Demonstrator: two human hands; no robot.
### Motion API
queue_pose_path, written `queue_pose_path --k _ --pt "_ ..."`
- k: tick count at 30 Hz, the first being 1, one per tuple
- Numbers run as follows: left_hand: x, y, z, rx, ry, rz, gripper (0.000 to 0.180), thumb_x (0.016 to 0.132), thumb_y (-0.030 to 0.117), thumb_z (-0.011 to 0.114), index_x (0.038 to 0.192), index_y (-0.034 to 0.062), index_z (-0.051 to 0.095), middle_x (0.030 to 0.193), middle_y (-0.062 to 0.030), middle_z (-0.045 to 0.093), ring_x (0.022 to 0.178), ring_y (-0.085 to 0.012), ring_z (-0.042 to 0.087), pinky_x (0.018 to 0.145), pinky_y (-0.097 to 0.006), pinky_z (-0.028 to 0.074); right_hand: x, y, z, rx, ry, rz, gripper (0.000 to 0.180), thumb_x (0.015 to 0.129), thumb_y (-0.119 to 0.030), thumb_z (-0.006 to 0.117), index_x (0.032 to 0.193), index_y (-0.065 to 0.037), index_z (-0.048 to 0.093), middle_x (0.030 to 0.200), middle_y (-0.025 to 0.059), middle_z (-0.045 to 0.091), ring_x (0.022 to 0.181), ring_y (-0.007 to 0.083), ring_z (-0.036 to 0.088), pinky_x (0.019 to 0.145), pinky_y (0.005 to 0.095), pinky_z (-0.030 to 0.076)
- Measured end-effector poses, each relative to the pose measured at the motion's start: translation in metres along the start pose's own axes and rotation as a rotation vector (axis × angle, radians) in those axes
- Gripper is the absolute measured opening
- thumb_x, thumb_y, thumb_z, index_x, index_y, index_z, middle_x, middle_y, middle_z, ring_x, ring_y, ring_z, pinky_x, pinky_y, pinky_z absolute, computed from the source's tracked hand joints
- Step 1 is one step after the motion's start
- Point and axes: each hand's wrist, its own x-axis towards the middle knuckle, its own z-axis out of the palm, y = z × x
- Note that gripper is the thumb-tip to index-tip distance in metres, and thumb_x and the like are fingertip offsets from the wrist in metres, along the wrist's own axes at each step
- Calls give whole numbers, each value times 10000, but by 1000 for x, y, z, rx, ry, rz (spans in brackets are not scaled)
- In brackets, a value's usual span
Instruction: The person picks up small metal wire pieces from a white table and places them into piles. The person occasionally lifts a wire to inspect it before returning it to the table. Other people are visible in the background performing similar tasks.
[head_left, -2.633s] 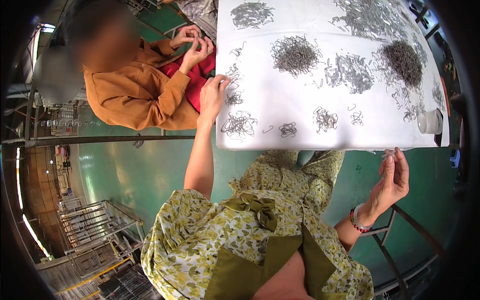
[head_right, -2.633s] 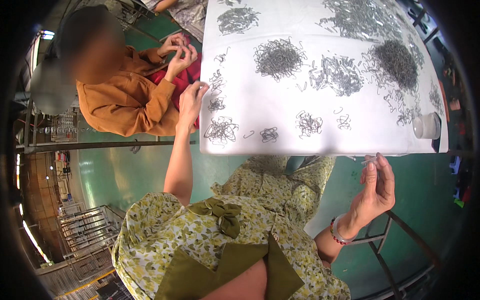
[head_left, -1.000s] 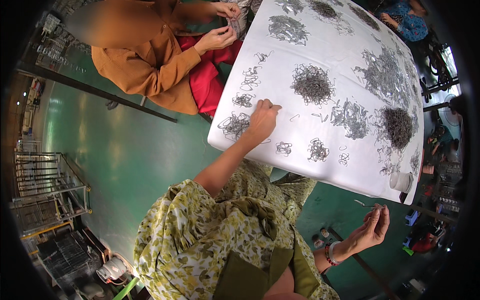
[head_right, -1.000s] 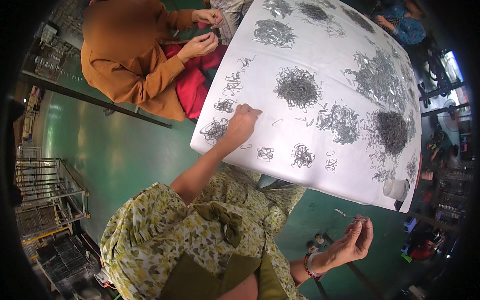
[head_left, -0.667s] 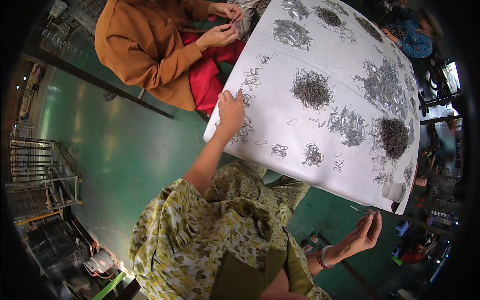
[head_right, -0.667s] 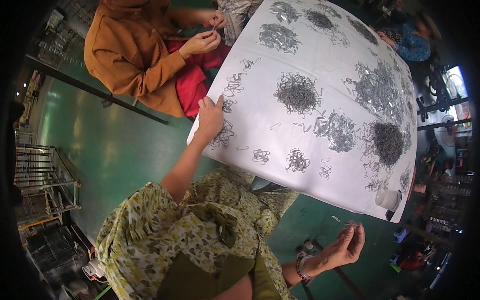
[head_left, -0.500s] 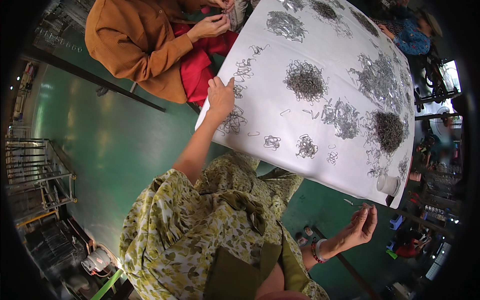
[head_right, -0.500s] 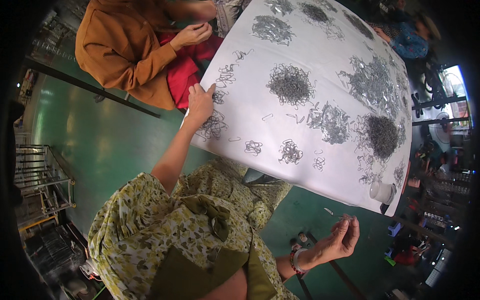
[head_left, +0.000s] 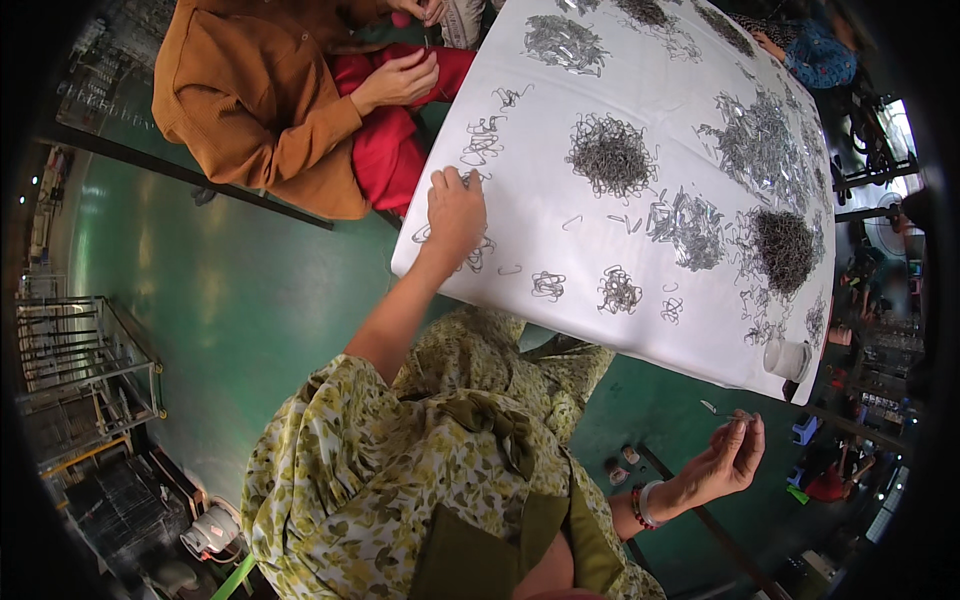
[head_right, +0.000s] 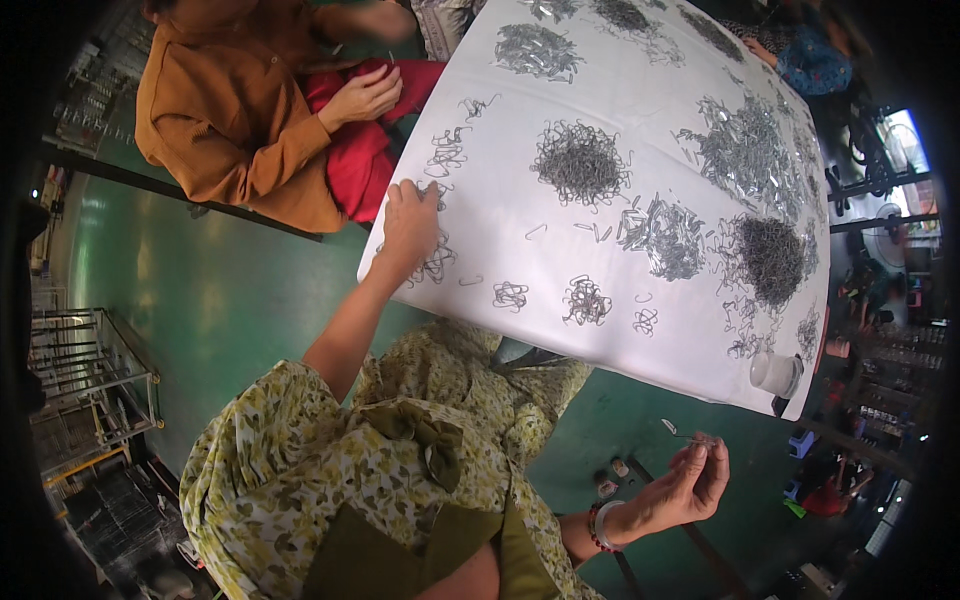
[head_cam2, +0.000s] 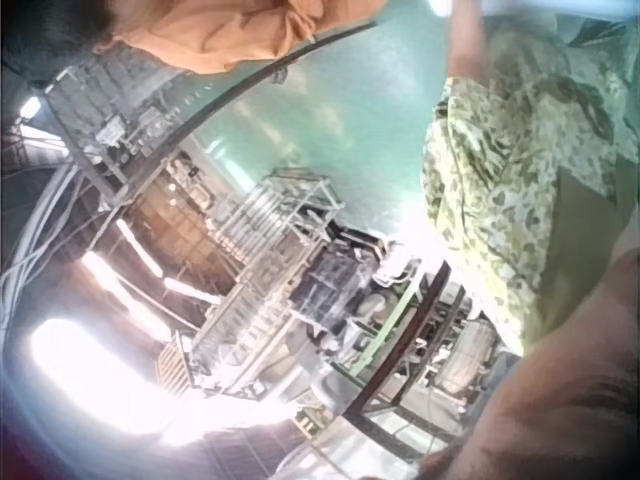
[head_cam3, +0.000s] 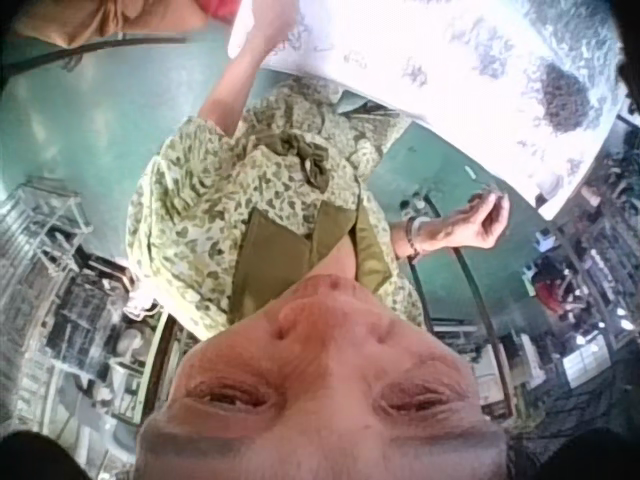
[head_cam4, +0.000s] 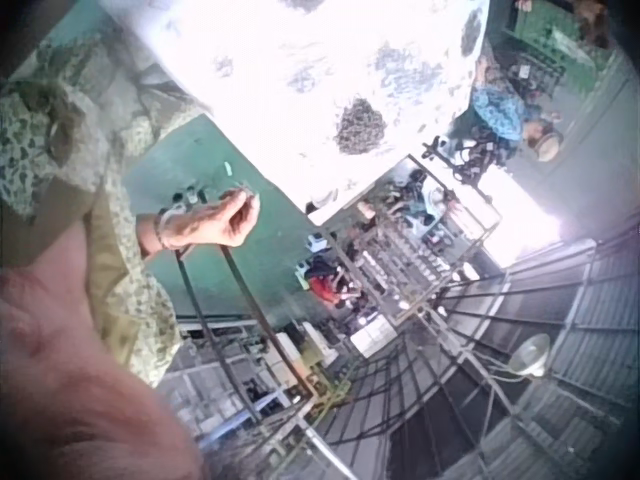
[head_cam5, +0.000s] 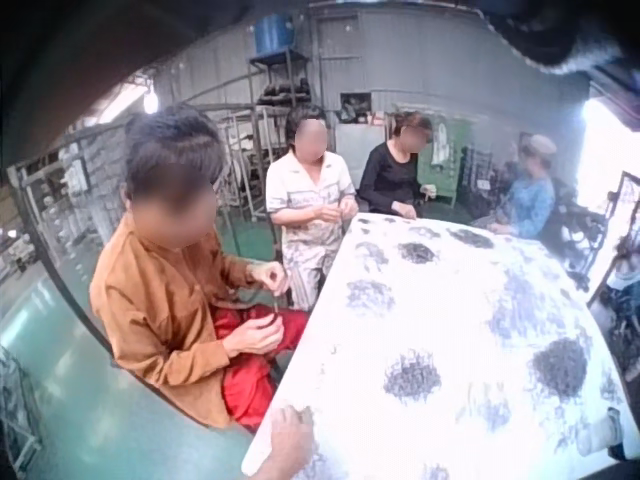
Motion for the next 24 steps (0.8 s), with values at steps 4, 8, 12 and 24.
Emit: queue_pose_path --k 4,8,12,24 --pt "-37 32 -8 -19 -64 187 412 811 51 512 1204 -72 516 972 -187 479 945 -330 454 780 -400 426 1 7 -5 26 -50 -33 207 872 -30 631 1060 54 617 895 121 665 656 78 519 515 188 346" --pt "-47 60 6 -75 -102 249 404 815 45 504 1188 -111 502 985 -185 487 951 -316 457 784 -394 428 -2 4 0 39 -48 -20 206 873 -31 630 1060 55 619 895 122 665 658 79 519 514 188 346" --pt "-41 70 17 -35 -155 222 473 823 68 518 1242 -140 446 989 -195 534 945 -317 501 793 -406 459 0 4 1 36 -53 -22 211 875 -29 628 1067 56 616 896 124 666 659 77 520 512 190 347" --pt "-18 -39 -45 -160 -484 -182 357 868 238 575 1217 170 601 924 -199 662 876 -377 636 779 -476 496 -3 7 -2 -2 -25 33 211 879 -26 623 1073 56 613 910 123 668 679 73 524 522 184 348"
